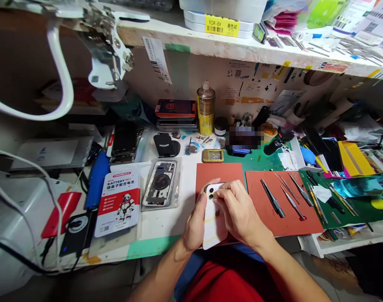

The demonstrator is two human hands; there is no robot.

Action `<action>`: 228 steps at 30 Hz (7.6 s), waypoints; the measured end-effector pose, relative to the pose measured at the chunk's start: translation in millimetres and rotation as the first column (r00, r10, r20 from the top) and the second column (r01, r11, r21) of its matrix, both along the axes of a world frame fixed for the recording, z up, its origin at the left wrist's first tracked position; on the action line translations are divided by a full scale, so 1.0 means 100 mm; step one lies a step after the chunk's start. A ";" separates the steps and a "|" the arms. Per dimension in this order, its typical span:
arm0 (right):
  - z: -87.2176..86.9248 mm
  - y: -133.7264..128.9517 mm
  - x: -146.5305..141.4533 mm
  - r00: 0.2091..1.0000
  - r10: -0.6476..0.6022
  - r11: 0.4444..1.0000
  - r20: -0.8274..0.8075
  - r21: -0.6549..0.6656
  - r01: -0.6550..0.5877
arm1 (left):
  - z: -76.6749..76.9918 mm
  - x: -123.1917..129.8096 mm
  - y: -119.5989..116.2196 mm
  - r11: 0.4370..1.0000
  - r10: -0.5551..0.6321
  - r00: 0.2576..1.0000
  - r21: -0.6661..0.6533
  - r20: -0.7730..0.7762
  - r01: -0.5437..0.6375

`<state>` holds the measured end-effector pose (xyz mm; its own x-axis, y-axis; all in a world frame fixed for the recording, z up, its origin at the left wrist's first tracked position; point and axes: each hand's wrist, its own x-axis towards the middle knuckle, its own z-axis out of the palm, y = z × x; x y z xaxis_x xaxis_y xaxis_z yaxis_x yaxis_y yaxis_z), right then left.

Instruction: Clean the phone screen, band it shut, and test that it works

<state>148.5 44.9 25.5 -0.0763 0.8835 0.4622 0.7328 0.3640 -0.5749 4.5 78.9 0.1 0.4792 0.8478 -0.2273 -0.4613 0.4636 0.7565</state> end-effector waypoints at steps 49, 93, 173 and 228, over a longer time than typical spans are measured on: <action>0.05 -0.16 0.02 0.776 -0.332 0.938 -0.537 -0.279 0.208 | 0.13 -0.07 -0.02 0.966 -0.048 0.995 -0.250 0.084 0.068; 0.24 -0.03 -0.14 0.448 -0.393 0.850 -0.803 -0.503 -0.155 | 0.14 -0.03 -0.07 0.965 -0.035 0.982 -0.249 0.184 0.081; -0.25 -0.87 -0.39 0.689 -0.436 0.896 -0.579 -0.351 0.272 | 0.23 -0.14 0.01 0.981 -0.056 0.980 -0.175 0.193 0.090; -0.44 -0.80 -0.45 0.166 -0.302 0.872 -0.939 -0.343 -0.350 | 0.16 -0.16 0.14 0.990 0.049 0.933 0.140 -0.356 0.001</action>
